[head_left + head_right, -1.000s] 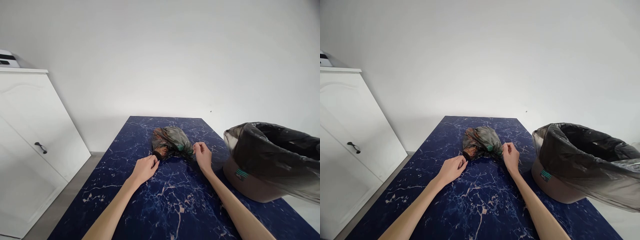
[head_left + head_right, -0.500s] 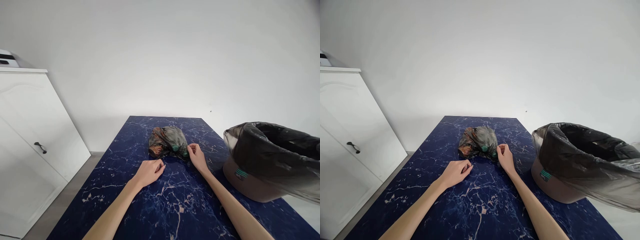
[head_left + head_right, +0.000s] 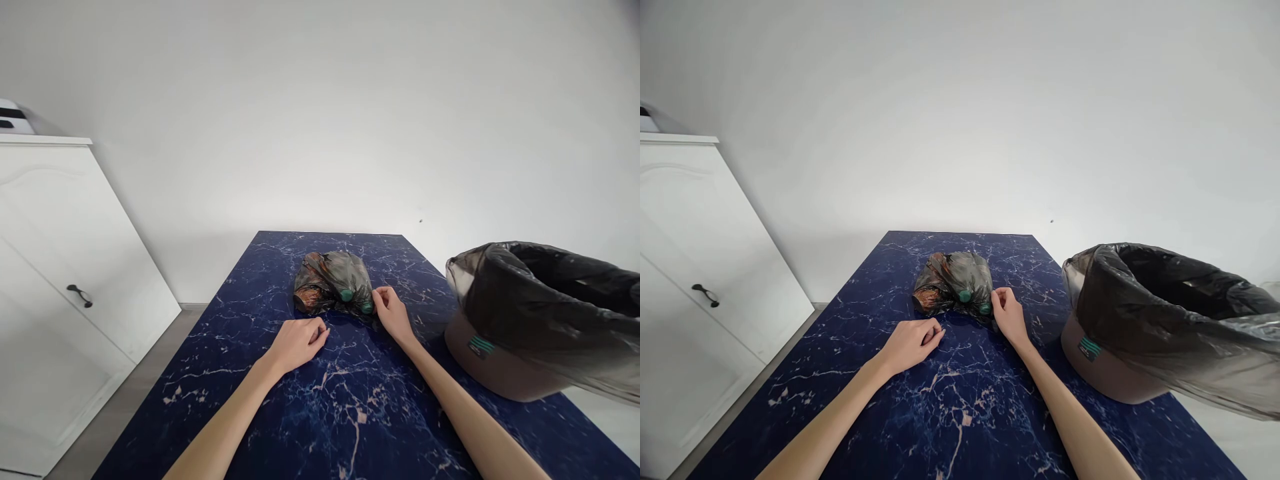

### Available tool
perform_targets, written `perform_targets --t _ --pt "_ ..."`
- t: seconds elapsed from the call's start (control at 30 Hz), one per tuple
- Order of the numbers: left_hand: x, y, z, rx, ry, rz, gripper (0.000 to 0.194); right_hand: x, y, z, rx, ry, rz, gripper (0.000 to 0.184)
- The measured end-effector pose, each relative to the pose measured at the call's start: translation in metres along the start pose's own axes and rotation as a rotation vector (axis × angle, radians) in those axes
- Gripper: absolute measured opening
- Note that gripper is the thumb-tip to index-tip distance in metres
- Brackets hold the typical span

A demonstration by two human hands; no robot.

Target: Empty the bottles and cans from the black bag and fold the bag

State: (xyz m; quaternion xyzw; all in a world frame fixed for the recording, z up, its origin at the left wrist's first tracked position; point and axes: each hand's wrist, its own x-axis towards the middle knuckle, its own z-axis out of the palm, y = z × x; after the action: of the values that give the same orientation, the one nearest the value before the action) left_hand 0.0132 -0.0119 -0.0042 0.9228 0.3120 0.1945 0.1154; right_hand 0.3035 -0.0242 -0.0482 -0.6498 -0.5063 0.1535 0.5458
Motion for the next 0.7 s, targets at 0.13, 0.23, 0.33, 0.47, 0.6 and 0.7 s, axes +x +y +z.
perform_targets --t 0.13,0.23,0.33,0.47,0.6,0.7 --pt "-0.0002 0.0000 0.0006 0.001 0.004 -0.003 0.025 -0.0004 -0.0005 -0.0001 -0.005 -0.003 -0.006 0.040" --pt "-0.0002 -0.0002 0.0010 0.001 0.005 -0.002 0.024 -0.0008 -0.0002 -0.0002 -0.007 -0.006 -0.012 0.040" --pt "-0.0001 -0.0004 0.0012 -0.001 0.002 0.000 0.025 -0.0011 0.0003 -0.0003 -0.009 -0.009 -0.016 0.040" --pt "0.0000 -0.0008 0.0014 0.002 0.005 0.005 0.024 -0.0012 0.0000 -0.0002 -0.009 -0.012 -0.022 0.040" --pt "0.0002 -0.0001 0.0010 0.010 0.013 0.013 0.023 -0.0016 -0.0013 0.0002 -0.001 -0.026 -0.029 0.040" --pt "0.0002 0.0010 0.0004 0.022 0.029 0.021 0.025 -0.0019 -0.0021 0.0004 0.008 -0.048 -0.044 0.041"
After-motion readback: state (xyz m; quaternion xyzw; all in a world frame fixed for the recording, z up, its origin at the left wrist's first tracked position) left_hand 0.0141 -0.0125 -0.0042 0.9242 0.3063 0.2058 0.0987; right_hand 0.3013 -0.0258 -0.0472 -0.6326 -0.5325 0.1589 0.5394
